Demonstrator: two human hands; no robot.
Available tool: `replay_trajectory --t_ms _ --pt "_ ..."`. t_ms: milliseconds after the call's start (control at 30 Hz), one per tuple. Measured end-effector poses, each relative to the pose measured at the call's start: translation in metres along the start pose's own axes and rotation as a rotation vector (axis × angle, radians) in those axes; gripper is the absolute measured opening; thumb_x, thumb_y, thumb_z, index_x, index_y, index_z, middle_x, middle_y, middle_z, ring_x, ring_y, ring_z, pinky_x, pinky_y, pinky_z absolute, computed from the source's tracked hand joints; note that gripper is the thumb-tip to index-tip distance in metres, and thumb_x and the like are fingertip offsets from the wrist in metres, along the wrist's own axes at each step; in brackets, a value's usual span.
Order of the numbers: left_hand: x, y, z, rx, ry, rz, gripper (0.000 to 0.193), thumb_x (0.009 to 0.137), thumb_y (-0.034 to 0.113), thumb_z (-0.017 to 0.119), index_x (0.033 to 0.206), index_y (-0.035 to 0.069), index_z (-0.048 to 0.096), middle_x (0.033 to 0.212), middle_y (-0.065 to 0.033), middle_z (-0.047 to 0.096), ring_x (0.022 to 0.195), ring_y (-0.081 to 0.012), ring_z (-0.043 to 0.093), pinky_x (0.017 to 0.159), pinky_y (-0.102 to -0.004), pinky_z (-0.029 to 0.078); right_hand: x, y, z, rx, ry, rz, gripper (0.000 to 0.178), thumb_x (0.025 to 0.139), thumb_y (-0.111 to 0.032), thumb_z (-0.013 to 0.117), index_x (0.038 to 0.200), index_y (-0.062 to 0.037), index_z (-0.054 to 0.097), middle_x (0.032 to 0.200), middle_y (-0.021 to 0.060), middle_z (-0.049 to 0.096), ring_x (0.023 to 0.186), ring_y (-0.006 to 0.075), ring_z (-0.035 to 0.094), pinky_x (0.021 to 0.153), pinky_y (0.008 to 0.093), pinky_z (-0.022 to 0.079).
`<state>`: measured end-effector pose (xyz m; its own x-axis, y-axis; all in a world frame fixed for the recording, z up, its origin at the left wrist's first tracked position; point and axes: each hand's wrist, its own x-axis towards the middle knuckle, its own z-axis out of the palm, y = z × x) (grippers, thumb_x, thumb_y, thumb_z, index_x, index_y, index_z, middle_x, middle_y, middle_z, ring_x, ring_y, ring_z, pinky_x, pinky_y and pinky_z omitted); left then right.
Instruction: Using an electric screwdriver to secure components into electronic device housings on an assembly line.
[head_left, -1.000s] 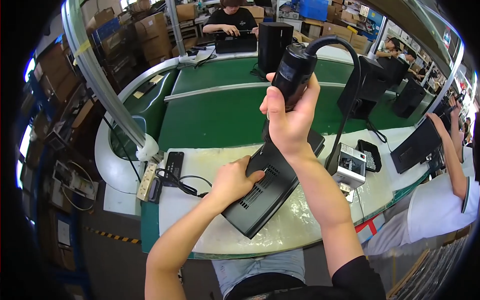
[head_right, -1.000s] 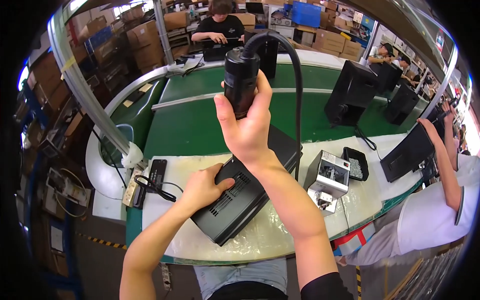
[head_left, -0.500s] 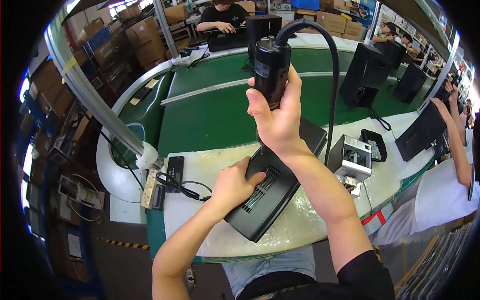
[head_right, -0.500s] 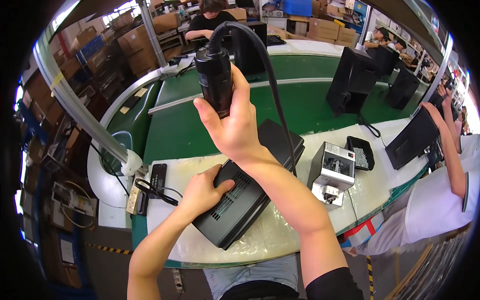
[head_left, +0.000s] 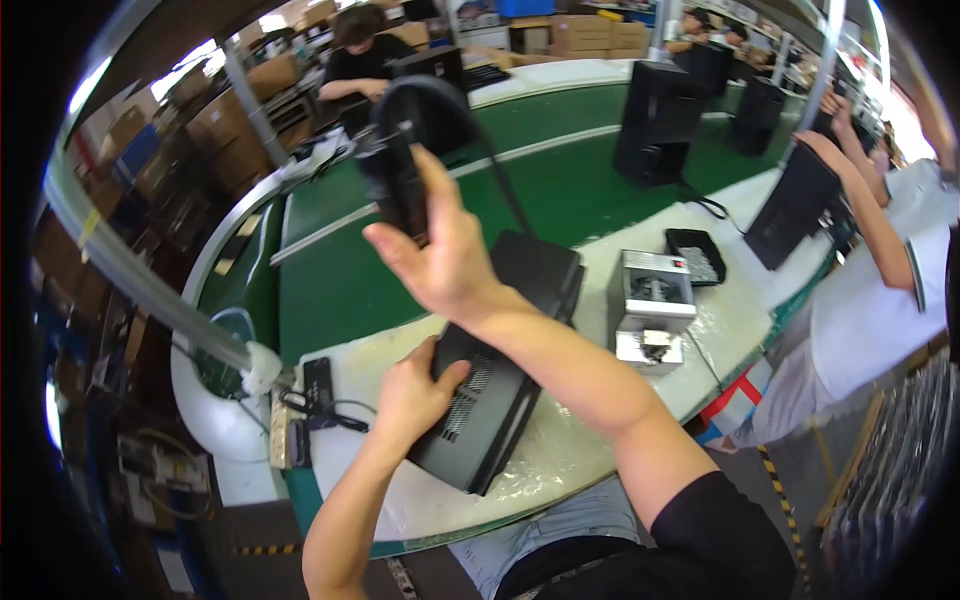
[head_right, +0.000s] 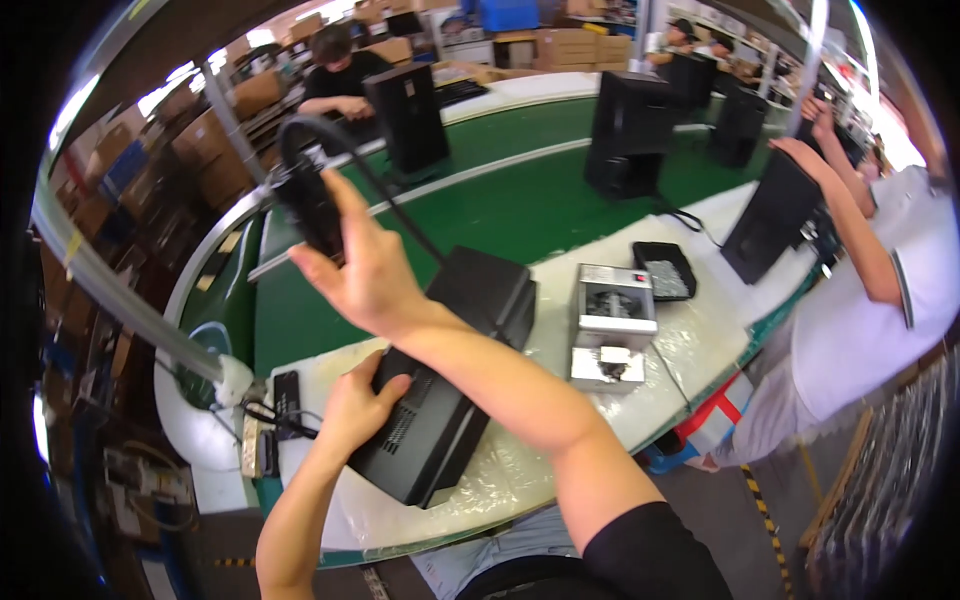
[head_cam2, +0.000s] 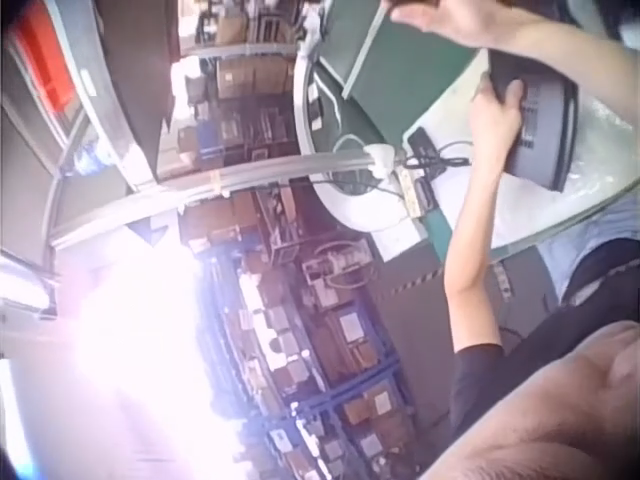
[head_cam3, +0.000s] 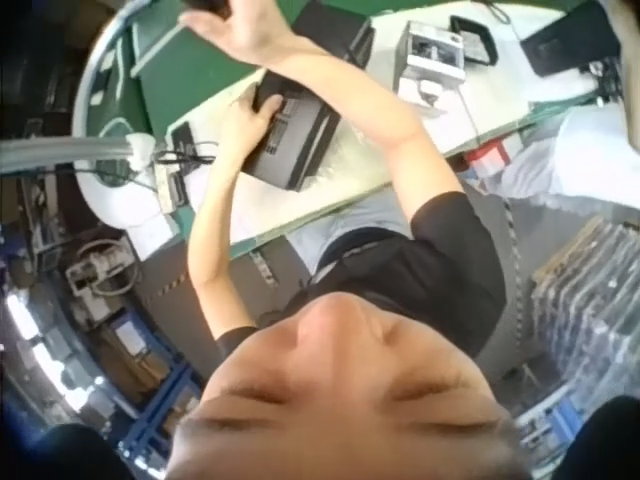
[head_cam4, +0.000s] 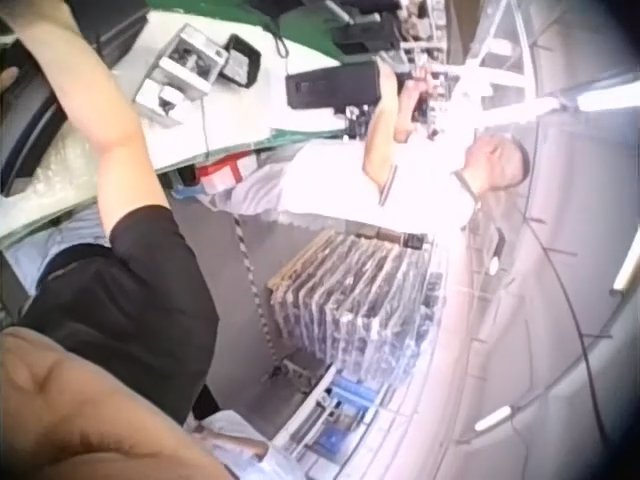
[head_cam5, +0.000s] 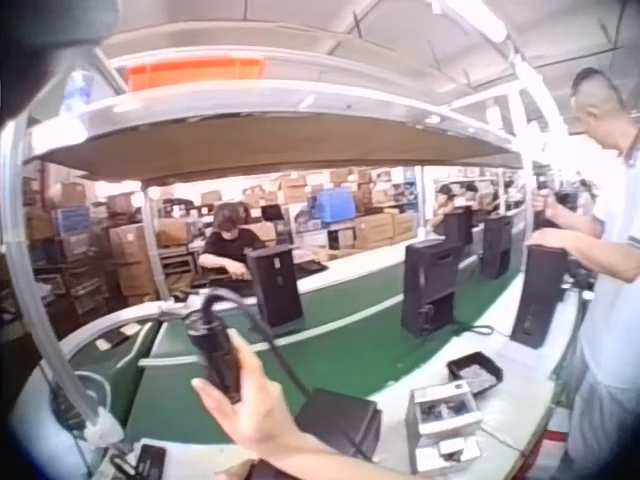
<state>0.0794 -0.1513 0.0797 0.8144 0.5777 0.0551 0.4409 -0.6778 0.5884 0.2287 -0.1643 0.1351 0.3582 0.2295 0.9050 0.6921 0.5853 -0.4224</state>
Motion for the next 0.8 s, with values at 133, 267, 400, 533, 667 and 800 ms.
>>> replay_trajectory --t_ms 133,267,400,533,667,800 --pt "-0.002 -0.012 0.004 0.010 0.100 0.100 0.048 0.081 0.029 0.068 0.114 -0.005 0.058 0.099 -0.0296 0.064 0.095 -0.0437 0.062 0.082 -0.0457 0.049 0.004 -0.002 0.014 0.055 -0.028 0.028 0.070 0.088 -0.028 0.069 0.138 0.0027 0.032 0.104 0.0205 0.063 0.086 0.0262 0.067 0.077 0.0322 0.052" --pt "-0.008 0.000 0.015 0.197 0.291 0.391 0.033 0.084 0.016 0.064 0.111 -0.004 0.061 0.111 -0.0240 0.062 0.099 -0.0414 0.061 0.084 -0.0436 0.049 0.021 -0.006 -0.010 -0.080 0.076 -0.126 0.070 0.087 -0.027 0.069 0.138 0.0022 0.031 0.108 0.0223 0.060 0.092 0.0327 0.066 0.079 0.0358 0.052" --pt "-0.070 -0.001 0.025 -0.029 0.731 0.295 0.025 0.086 -0.003 0.059 0.111 -0.005 0.057 0.113 -0.0190 0.059 0.105 -0.0319 0.057 0.094 -0.0381 0.043 0.016 -0.055 -0.100 -0.241 0.188 -0.194 0.068 0.087 -0.021 0.068 0.138 -0.0001 0.028 0.108 0.0187 0.060 0.075 0.0208 0.063 0.066 0.0302 0.052" --pt "-0.124 -0.049 0.054 -0.382 0.827 -0.037 0.045 0.089 0.005 0.054 0.130 -0.005 0.041 0.129 -0.0157 0.047 0.118 -0.0263 0.047 0.102 -0.0371 0.036 -0.053 -0.057 -0.198 -0.215 0.303 0.024 0.059 0.092 -0.012 0.059 0.137 -0.0019 0.022 0.109 0.0158 0.057 0.064 0.0092 0.055 0.057 0.0223 0.047" --pt "-0.098 -0.021 0.071 -0.585 0.736 -0.028 0.053 0.089 0.008 0.054 0.137 -0.004 0.034 0.134 -0.0152 0.044 0.120 -0.0252 0.045 0.104 -0.0369 0.035 -0.103 -0.048 -0.257 -0.353 0.403 0.080 0.053 0.094 -0.015 0.057 0.132 0.0002 0.024 0.106 0.0155 0.056 0.063 0.0117 0.056 0.058 0.0244 0.048" --pt "-0.083 -0.024 0.073 -1.112 0.734 -0.132 0.056 0.088 0.007 0.054 0.139 -0.001 0.033 0.134 -0.0179 0.044 0.116 -0.0241 0.049 0.099 -0.0356 0.041 -0.114 -0.030 -0.267 -0.424 0.294 0.006 0.053 0.094 -0.018 0.057 0.130 0.0003 0.023 0.110 0.0164 0.054 0.067 0.0120 0.056 0.060 0.0248 0.048"
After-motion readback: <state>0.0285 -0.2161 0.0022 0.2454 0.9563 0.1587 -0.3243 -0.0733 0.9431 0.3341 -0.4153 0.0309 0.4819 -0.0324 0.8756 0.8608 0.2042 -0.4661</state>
